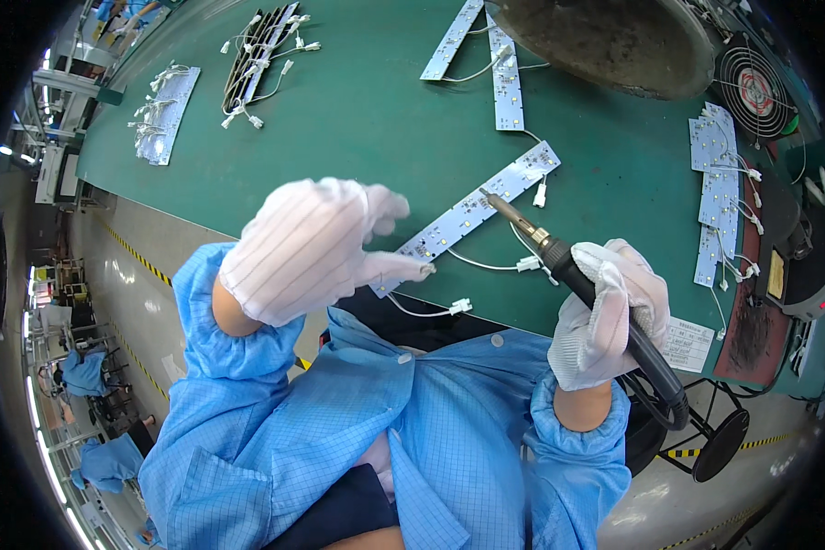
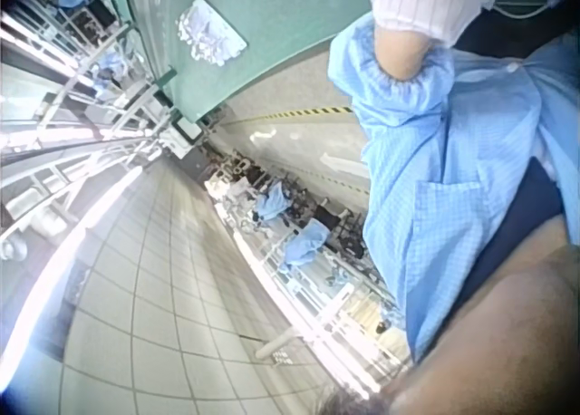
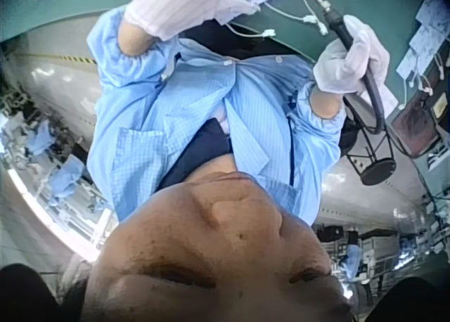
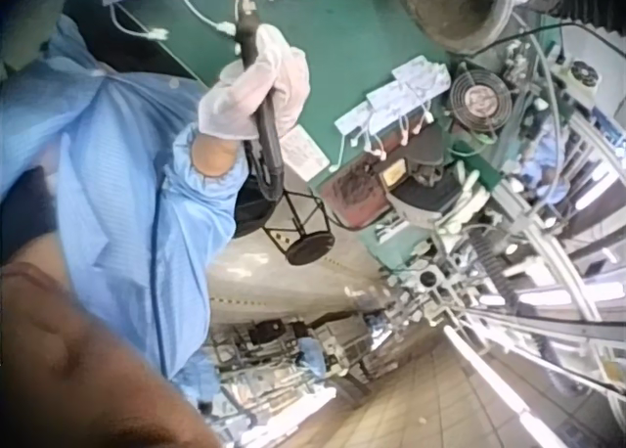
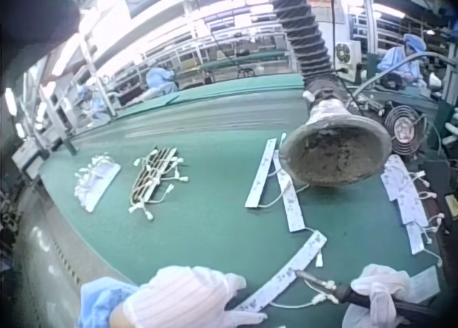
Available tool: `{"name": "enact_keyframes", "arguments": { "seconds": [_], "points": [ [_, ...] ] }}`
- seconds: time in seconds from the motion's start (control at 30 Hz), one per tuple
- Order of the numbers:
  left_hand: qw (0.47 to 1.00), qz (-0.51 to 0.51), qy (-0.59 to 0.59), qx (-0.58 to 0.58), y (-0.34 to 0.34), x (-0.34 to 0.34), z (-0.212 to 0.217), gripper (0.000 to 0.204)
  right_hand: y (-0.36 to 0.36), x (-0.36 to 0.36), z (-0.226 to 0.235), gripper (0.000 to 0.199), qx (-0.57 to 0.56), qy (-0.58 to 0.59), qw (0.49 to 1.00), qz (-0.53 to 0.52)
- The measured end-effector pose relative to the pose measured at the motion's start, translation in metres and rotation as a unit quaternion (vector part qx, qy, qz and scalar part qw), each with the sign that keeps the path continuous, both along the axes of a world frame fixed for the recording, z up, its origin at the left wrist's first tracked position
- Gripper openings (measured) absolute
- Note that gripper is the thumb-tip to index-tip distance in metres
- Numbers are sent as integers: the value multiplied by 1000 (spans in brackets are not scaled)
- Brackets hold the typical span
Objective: The person is soldering wires onto LED light strips and then organizing the finished pieces.
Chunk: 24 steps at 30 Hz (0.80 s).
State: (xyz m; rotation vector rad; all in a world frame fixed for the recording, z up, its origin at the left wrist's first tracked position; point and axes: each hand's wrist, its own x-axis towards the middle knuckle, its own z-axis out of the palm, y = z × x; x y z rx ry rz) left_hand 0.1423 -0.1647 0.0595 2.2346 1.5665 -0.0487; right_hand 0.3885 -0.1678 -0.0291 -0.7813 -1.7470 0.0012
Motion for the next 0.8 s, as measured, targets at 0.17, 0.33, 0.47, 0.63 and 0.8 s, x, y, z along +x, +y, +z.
{"name": "enact_keyframes", "arguments": {
  "seconds": [0.17, 0.33, 0.47, 0.63, 0.8],
  "points": [
    [999, 15, -26, 27, 20, 28, -18, 61, -4, -2, 13, 35, 87, -148, 972, -162],
    [974, 66, -175, -129, 48, 37, -28, 38, -6, 4, 9, 38, 76, -164, 960, -214],
    [938, 85, -311, -128, 47, 28, -40, 39, -5, -1, 11, 33, 76, -149, 970, -176],
    [950, 68, -303, -44, 42, 27, -41, 31, -11, 1, 13, 27, -12, -104, 991, -84],
    [954, 56, -295, -13, 41, 27, -46, 28, -9, 5, 10, 29, -85, -48, 995, 5]
  ]
}}
